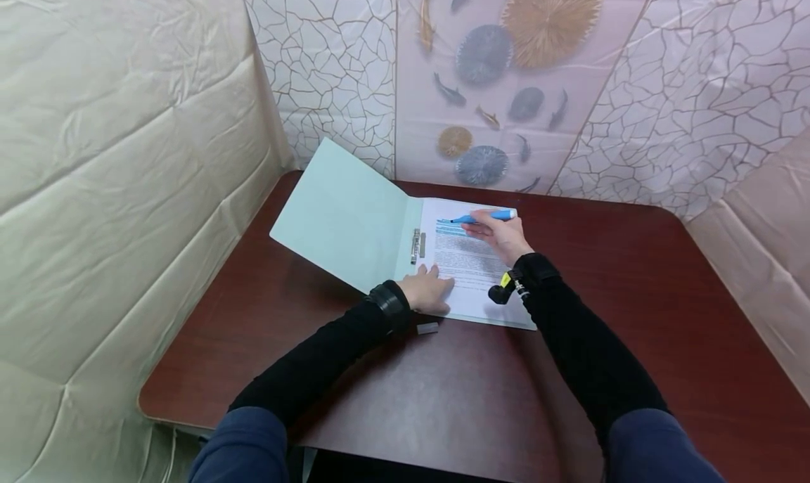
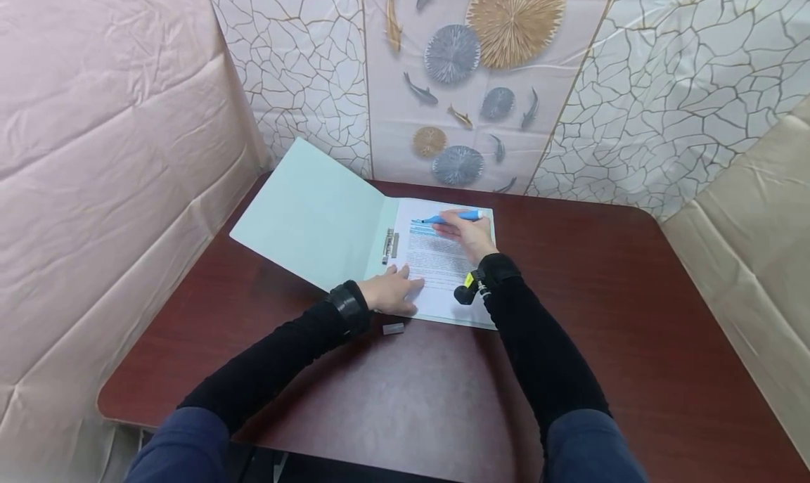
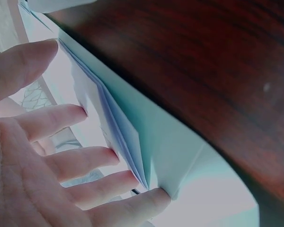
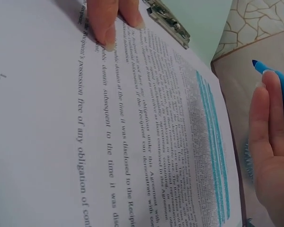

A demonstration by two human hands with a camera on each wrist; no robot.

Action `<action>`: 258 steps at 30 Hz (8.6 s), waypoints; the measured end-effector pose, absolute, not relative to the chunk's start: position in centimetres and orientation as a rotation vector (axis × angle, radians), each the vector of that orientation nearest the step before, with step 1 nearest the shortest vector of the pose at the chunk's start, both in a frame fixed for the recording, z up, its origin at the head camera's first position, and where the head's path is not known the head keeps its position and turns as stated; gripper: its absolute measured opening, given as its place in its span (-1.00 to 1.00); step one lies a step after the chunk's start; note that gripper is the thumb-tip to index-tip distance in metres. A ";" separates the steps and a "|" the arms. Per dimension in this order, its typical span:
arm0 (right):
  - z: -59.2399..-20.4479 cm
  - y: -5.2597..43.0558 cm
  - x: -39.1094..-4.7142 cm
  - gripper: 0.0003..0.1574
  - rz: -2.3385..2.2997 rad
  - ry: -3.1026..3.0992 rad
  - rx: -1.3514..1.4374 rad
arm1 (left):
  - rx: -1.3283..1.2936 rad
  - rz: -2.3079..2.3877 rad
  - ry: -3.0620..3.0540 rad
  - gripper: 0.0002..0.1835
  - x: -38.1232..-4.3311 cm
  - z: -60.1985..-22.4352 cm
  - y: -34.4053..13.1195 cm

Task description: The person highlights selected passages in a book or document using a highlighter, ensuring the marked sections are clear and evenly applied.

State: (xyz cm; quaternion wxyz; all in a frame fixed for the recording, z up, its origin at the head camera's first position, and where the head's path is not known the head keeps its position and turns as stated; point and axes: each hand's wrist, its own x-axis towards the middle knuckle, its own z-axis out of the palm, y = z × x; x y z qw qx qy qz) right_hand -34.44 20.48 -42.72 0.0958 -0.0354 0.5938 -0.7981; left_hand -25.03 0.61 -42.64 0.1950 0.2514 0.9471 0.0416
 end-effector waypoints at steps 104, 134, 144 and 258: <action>-43.9 15.7 -35.8 -0.71 -1.807 2.436 0.177 | 0.703 0.062 2.647 -0.28 -25.5 -42.6 0.3; -44.1 15.5 -35.8 -0.60 -1.670 2.521 0.252 | 0.701 0.042 2.657 -0.28 -25.0 -42.5 0.4; -44.4 15.8 -36.2 -0.62 -1.674 2.531 0.256 | 0.695 0.048 2.652 -0.27 -25.0 -42.5 0.3; -44.0 17.7 -35.5 -0.59 -1.581 2.607 0.241 | 0.680 0.037 2.685 -0.27 -24.5 -42.7 0.3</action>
